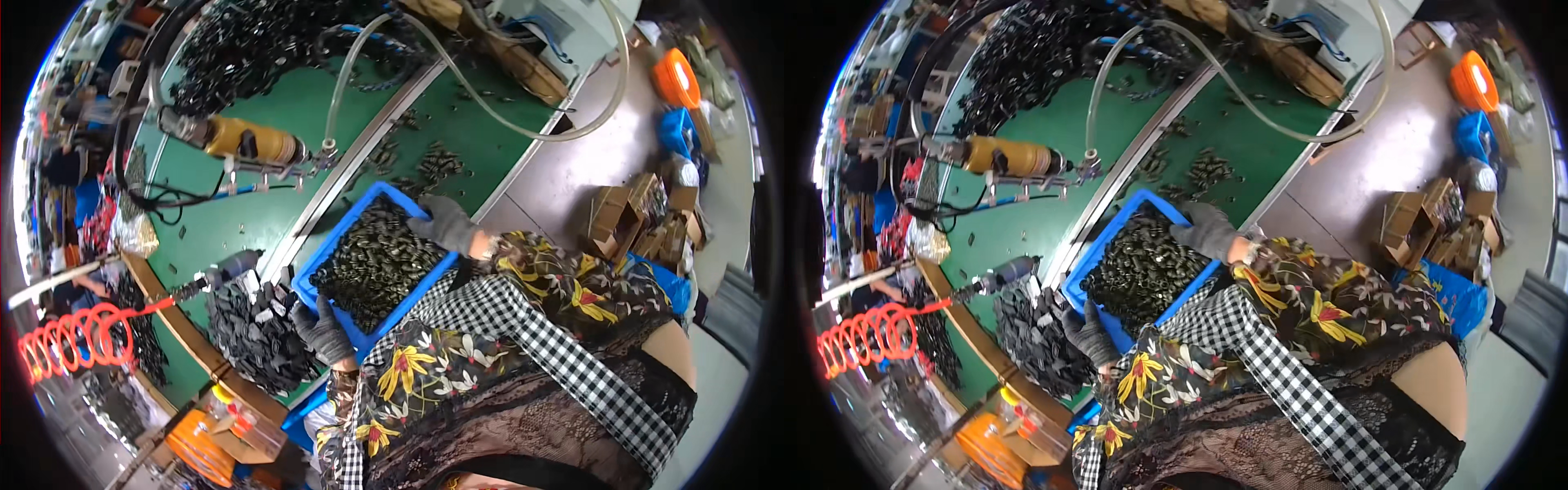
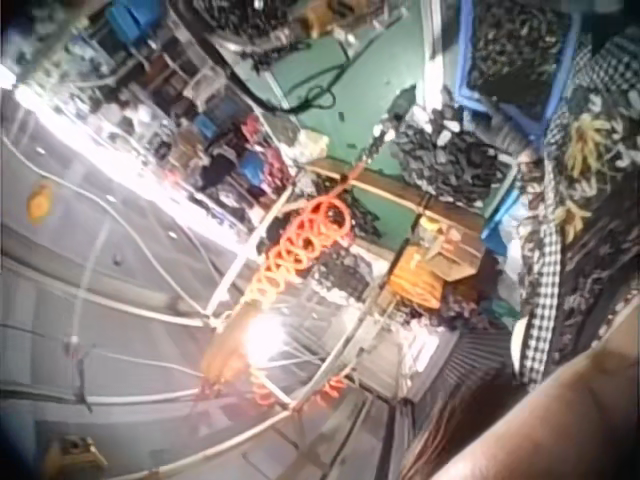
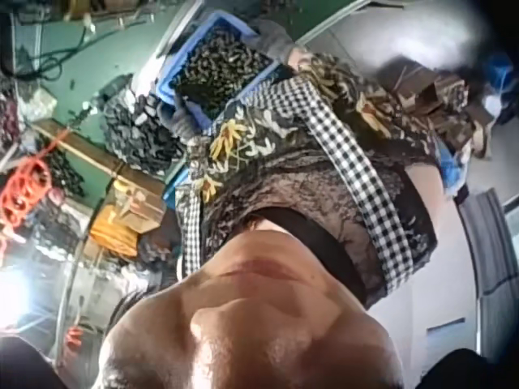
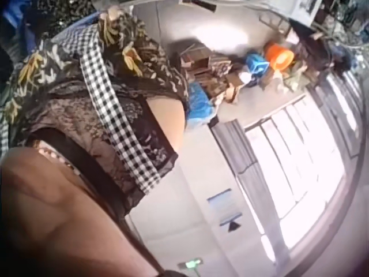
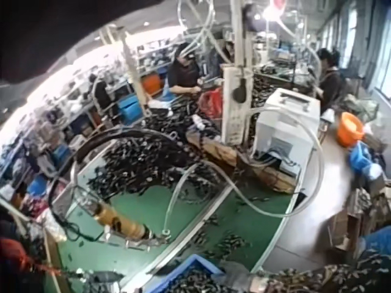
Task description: The person places a tray of small metal components onto the workbench and assembles the parts together by hand.
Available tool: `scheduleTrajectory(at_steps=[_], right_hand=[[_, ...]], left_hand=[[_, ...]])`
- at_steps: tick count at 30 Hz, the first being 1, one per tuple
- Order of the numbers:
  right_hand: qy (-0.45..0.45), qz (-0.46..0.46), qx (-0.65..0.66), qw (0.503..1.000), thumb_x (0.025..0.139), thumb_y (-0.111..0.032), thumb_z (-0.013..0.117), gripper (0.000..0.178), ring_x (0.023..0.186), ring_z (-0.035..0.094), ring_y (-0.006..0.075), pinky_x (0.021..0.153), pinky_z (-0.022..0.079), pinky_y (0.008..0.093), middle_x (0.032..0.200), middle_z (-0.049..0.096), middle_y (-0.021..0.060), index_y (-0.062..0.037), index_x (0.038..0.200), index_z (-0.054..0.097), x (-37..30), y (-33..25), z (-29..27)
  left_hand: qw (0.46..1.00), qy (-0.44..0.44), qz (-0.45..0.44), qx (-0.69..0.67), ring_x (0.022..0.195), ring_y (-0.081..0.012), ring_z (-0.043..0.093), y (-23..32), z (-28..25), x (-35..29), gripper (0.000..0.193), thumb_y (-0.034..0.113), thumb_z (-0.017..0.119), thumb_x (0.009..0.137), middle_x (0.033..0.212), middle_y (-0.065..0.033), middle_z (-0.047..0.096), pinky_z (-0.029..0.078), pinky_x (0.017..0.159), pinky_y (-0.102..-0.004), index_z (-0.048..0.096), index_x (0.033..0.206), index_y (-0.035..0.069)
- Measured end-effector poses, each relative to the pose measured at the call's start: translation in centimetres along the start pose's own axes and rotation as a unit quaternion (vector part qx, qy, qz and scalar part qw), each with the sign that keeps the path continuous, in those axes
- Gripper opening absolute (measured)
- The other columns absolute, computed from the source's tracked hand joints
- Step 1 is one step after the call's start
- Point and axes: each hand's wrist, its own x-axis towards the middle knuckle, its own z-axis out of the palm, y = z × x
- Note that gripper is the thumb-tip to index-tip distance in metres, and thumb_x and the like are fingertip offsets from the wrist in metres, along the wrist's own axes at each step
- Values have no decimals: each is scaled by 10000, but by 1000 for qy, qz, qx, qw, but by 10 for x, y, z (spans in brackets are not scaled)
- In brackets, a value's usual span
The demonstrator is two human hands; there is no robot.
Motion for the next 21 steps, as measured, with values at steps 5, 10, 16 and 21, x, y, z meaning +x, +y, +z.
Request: scheduleTrajectory(at_steps=[5,10,16,21], right_hand=[[170,62,76,981,810,-284,673,289,645,558,197,609,447,350,718,601,106,-36,951,626,-42,57,-29],[371,104,267,883,841,-149,676,246,679,521,97,590,433,260,793,613,-12,-36,1054,629,-107,146,-79],[455,126,405,783,818,-146,690,212,649,533,85,544,442,252,788,621,-10,-52,1002,643,-127,222,-90],[487,147,424,749,837,-139,675,265,741,547,92,645,475,263,903,633,5,-61,1086,624,-124,246,-63]], left_hand=[[970,-181,125,103,652,-115,432,15,67,2,240,190,693,838,732,13,494,415,604,-284,523,899,33],[880,-379,226,175,627,-251,568,51,183,-38,317,299,672,834,724,-121,595,455,607,-388,532,970,48],[812,-496,229,207,628,-320,595,37,294,-67,304,268,676,823,711,-139,606,472,606,-426,540,992,54],[755,-530,311,229,760,-409,626,39,339,-61,348,356,626,845,790,-206,644,498,672,-486,569,1031,67]])
